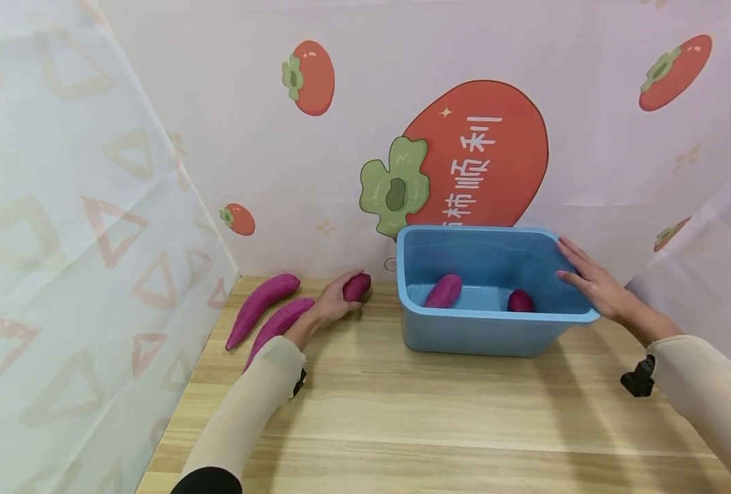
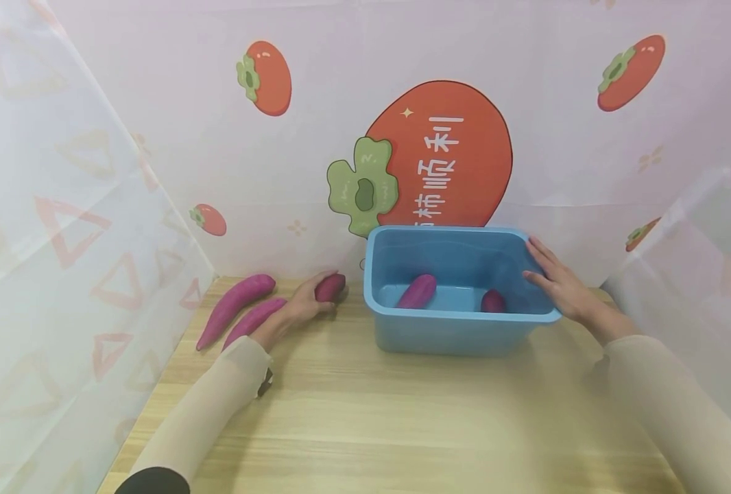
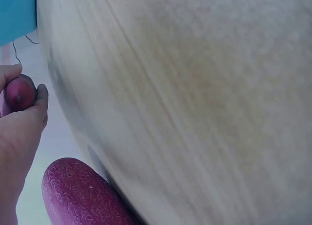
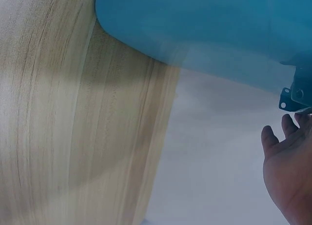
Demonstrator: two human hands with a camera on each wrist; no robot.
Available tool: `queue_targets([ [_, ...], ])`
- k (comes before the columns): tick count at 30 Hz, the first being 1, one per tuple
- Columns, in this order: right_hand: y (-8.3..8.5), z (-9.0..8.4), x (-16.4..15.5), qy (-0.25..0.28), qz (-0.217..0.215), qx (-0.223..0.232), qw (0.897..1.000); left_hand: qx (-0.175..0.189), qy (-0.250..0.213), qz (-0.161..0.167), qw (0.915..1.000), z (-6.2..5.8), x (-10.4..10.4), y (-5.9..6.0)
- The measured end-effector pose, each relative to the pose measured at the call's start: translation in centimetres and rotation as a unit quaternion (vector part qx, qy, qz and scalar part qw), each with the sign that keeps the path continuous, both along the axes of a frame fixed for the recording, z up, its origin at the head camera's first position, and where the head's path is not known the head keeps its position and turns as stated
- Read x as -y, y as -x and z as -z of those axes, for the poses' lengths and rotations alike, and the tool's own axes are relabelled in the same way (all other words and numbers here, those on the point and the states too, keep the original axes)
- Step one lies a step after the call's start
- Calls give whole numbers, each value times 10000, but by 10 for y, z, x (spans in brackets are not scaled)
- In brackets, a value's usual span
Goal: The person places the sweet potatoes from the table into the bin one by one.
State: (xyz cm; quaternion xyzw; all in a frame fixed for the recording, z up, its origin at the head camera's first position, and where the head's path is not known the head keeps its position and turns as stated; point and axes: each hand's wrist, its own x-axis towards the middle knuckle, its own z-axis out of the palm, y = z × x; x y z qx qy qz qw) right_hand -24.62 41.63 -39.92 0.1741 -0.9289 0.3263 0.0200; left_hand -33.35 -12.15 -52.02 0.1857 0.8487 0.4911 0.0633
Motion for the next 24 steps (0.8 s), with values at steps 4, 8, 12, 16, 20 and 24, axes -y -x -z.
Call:
queue_targets([
  [4,0,0,-1,22,-6,15,10000,-44,20,26,10000,-1,1,-1],
  [8,1,1,-2,8,-3,18,10000,-118,2,53,9999,-2,2,-3],
  [12,1,2,-2,-19,-6,16,10000,-150,-58,66,9998,-4,2,-4],
  [16,1,2,-2,-42,2,37,10000,-163,-68,79,9998,-6,2,-5],
  [20,0,0,-1,-53,12,56,10000,-229,-2,57,9997,-9,2,-5],
  [24,0,-1,-1,-71,33,85,9999,-315,13,61,9995,-15,3,-5],
])
